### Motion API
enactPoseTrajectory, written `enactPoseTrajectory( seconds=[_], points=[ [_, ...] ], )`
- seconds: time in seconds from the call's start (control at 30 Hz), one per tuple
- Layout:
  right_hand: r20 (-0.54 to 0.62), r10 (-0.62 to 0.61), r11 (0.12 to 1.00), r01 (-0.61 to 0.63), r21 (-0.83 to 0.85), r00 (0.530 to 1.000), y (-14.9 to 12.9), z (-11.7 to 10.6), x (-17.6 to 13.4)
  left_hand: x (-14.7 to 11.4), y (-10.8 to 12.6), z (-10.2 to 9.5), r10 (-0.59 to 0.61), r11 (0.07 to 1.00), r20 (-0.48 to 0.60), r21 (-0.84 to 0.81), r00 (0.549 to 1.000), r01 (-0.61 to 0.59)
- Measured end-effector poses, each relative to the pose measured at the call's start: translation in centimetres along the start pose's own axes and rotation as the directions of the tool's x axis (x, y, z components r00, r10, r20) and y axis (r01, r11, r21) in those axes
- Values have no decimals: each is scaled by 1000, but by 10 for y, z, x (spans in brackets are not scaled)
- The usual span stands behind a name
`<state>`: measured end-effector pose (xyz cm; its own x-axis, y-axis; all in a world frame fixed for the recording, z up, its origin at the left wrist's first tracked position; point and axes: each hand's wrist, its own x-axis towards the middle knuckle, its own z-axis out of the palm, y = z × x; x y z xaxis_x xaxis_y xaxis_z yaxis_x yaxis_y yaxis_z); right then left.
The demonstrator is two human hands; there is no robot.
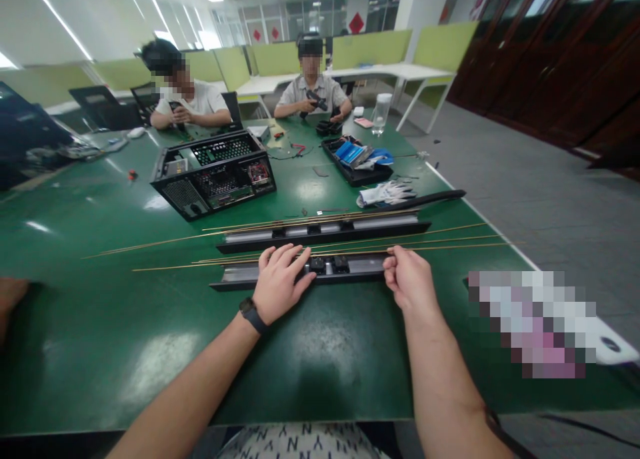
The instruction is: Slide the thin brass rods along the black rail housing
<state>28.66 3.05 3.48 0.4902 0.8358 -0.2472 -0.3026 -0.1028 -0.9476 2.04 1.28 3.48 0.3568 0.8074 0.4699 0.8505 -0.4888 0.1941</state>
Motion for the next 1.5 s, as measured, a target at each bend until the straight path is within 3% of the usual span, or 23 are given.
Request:
enactPoseTrajectory(
  seconds=[0.27, 0.6, 0.8, 1.2, 1.5],
  points=[
    [3, -2, 1000, 2, 25, 1000, 2, 1, 1, 5, 9, 7, -74, 996, -18, 50, 997, 75],
    [17, -27, 1000, 27, 2, 999, 5, -2, 2, 0, 8, 7, -70, 996, -20, 44, 997, 71],
    [16, -38, 999, 38, -9, 999, 9, -4, 5, -6, 10, 13, -113, 993, -78, 11, 991, 114],
    [19, -40, 999, 40, -15, 999, 9, -5, 5, -22, 6, 18, -80, 994, -141, -84, 987, 68],
    [17, -47, 998, 48, -35, 999, 10, -6, 5, -27, 16, 16, -98, 994, -130, -60, 987, 90]
  ],
)
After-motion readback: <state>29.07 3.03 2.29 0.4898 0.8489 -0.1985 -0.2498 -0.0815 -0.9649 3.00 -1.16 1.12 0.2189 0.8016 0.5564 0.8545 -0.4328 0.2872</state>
